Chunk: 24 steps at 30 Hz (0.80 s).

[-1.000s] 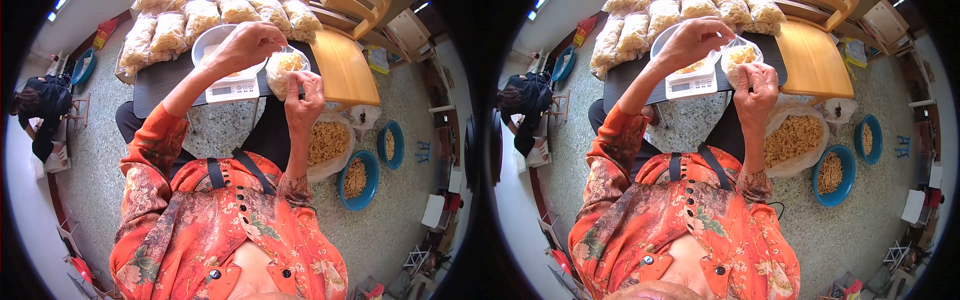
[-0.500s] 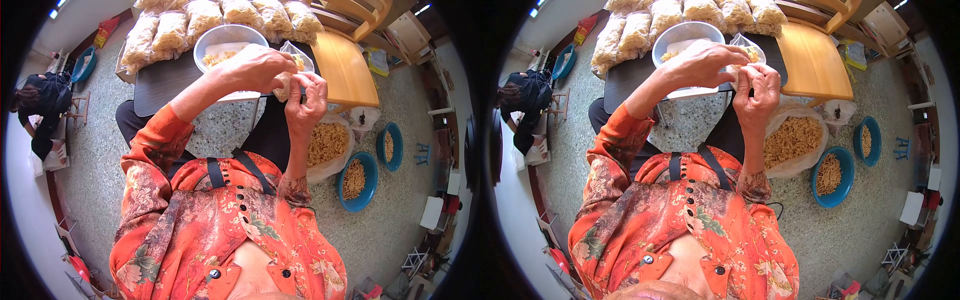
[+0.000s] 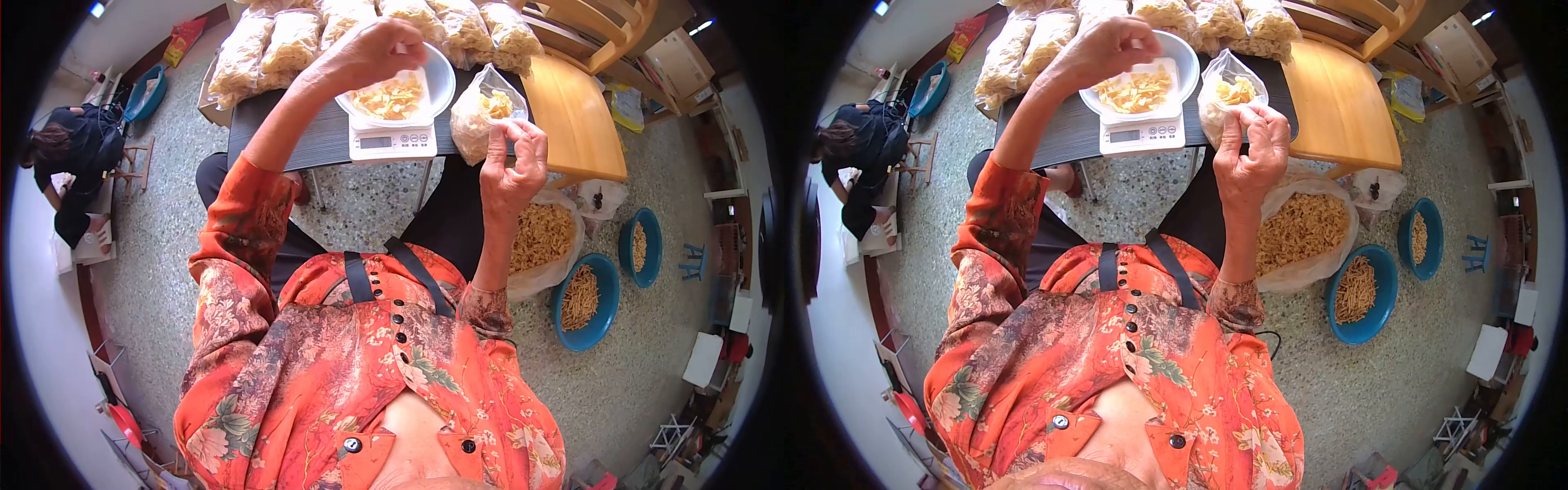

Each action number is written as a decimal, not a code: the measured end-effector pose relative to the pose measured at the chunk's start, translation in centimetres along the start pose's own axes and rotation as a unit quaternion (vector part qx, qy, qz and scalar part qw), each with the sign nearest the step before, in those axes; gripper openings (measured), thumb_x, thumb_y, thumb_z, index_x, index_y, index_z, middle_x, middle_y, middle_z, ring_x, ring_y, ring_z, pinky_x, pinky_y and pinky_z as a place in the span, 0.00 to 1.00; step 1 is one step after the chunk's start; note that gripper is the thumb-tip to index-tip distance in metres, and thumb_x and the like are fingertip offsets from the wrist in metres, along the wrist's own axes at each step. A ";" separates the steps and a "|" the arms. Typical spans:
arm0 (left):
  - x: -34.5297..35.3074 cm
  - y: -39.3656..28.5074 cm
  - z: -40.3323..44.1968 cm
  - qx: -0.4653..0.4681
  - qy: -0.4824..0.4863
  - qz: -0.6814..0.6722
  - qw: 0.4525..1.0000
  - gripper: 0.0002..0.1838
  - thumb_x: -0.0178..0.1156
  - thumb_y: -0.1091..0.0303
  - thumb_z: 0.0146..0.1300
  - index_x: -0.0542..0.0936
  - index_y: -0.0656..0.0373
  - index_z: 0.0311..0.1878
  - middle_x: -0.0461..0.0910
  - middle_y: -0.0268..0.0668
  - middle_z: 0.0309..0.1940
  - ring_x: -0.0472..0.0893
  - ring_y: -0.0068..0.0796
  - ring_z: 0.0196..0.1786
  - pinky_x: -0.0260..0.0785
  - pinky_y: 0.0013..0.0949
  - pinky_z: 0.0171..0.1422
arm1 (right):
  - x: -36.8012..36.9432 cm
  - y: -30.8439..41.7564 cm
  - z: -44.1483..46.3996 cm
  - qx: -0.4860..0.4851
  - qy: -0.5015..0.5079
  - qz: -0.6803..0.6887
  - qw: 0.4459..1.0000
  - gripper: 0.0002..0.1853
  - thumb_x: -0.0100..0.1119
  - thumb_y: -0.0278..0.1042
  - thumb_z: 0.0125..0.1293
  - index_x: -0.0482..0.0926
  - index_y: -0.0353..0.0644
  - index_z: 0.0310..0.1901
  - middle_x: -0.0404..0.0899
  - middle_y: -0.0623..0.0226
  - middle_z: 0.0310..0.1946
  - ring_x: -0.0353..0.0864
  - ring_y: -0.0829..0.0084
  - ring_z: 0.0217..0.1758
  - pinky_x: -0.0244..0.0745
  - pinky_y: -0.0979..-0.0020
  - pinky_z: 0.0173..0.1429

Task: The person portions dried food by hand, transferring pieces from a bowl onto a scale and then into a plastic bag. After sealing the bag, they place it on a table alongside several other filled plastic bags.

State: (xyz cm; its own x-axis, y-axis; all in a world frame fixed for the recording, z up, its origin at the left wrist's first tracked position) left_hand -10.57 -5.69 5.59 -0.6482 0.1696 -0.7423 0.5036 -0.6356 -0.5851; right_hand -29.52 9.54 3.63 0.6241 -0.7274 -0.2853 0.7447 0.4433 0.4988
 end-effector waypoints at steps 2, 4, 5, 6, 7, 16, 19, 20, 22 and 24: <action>-0.2 1.2 -0.2 -0.002 0.012 0.034 0.999 0.04 0.67 0.72 0.62 0.84 0.62 0.38 0.85 0.35 0.30 0.84 0.27 0.35 0.76 0.34 0.39 | 0.1 0.1 0.0 -0.001 0.004 -0.001 1.000 0.05 0.71 0.24 0.60 0.83 0.36 0.37 0.82 0.59 0.39 0.82 0.60 0.44 0.78 0.62 0.51; 0.9 2.6 -0.8 -0.020 0.027 0.162 0.986 0.05 0.68 0.72 0.58 0.84 0.62 0.36 0.84 0.41 0.29 0.85 0.35 0.34 0.76 0.37 0.42 | 0.3 0.2 0.0 -0.001 0.008 -0.002 1.000 0.05 0.71 0.24 0.60 0.83 0.36 0.37 0.82 0.58 0.39 0.82 0.59 0.45 0.78 0.61 0.51; 1.4 2.4 -1.0 -0.007 0.032 0.149 0.988 0.08 0.69 0.70 0.55 0.84 0.62 0.36 0.84 0.43 0.28 0.84 0.41 0.34 0.76 0.39 0.43 | 0.3 0.1 0.0 0.001 0.010 -0.004 1.000 0.05 0.71 0.24 0.60 0.83 0.36 0.37 0.82 0.58 0.39 0.82 0.59 0.45 0.78 0.61 0.51; 2.3 2.8 -1.1 -0.022 0.066 0.160 0.985 0.10 0.71 0.67 0.54 0.85 0.61 0.37 0.84 0.42 0.30 0.84 0.41 0.36 0.76 0.39 0.45 | 0.4 0.1 -0.1 0.004 0.012 -0.007 1.000 0.05 0.71 0.24 0.60 0.83 0.36 0.37 0.82 0.58 0.39 0.82 0.59 0.45 0.78 0.61 0.51; 2.8 3.0 -1.3 -0.034 0.066 0.155 0.985 0.11 0.72 0.66 0.53 0.84 0.60 0.37 0.84 0.41 0.32 0.84 0.41 0.38 0.76 0.39 0.46 | 0.4 0.2 -0.1 0.003 0.014 -0.008 1.000 0.05 0.71 0.24 0.60 0.83 0.36 0.37 0.82 0.58 0.39 0.82 0.59 0.45 0.78 0.61 0.51; 6.0 4.7 -0.8 -0.060 0.105 0.181 0.976 0.10 0.72 0.65 0.52 0.82 0.57 0.33 0.82 0.41 0.35 0.83 0.44 0.42 0.74 0.43 0.47 | 0.6 0.3 0.0 -0.002 0.023 -0.012 1.000 0.06 0.71 0.24 0.60 0.83 0.35 0.36 0.81 0.58 0.38 0.82 0.59 0.44 0.78 0.61 0.50; 6.4 5.5 -0.4 -0.064 0.096 0.169 0.979 0.05 0.66 0.70 0.55 0.81 0.59 0.31 0.82 0.45 0.32 0.82 0.46 0.38 0.74 0.45 0.44 | 0.7 0.3 -0.1 0.004 0.026 -0.008 1.000 0.06 0.71 0.24 0.60 0.83 0.35 0.36 0.81 0.58 0.38 0.82 0.59 0.44 0.78 0.61 0.50; 6.1 5.4 -0.3 -0.061 0.073 0.152 0.984 0.03 0.63 0.72 0.57 0.80 0.60 0.29 0.82 0.46 0.30 0.82 0.48 0.36 0.74 0.46 0.42 | 0.8 0.3 0.0 0.004 0.026 -0.008 1.000 0.06 0.71 0.23 0.59 0.83 0.35 0.36 0.81 0.58 0.38 0.82 0.59 0.44 0.78 0.61 0.50; 6.0 5.3 -0.4 -0.046 0.068 0.157 0.984 0.03 0.61 0.73 0.57 0.80 0.61 0.29 0.82 0.47 0.29 0.82 0.49 0.35 0.74 0.46 0.40 | 0.8 0.3 0.0 0.003 0.027 -0.008 1.000 0.06 0.71 0.23 0.59 0.83 0.35 0.36 0.81 0.58 0.38 0.82 0.59 0.44 0.78 0.61 0.50; 5.8 4.9 -0.4 -0.030 0.063 0.163 0.984 0.04 0.59 0.75 0.58 0.80 0.61 0.29 0.82 0.49 0.28 0.82 0.50 0.34 0.74 0.46 0.39 | 0.8 0.1 -0.1 0.007 0.028 -0.003 1.000 0.06 0.71 0.23 0.59 0.83 0.35 0.36 0.81 0.58 0.38 0.82 0.59 0.44 0.78 0.61 0.50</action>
State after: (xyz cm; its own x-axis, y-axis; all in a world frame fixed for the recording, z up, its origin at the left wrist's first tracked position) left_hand -11.65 -7.51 -1.72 -0.3728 0.0594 -0.9260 0.7075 -0.6275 -0.3251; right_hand -28.87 9.02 3.41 0.6318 -0.6996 -0.3338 0.7459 0.4314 0.5075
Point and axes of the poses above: each hand's wrist, its own z-axis towards the middle knuckle, its own x-axis out of the palm, y = z × x, the point moved 10 cm from there along z, towards the middle knuckle
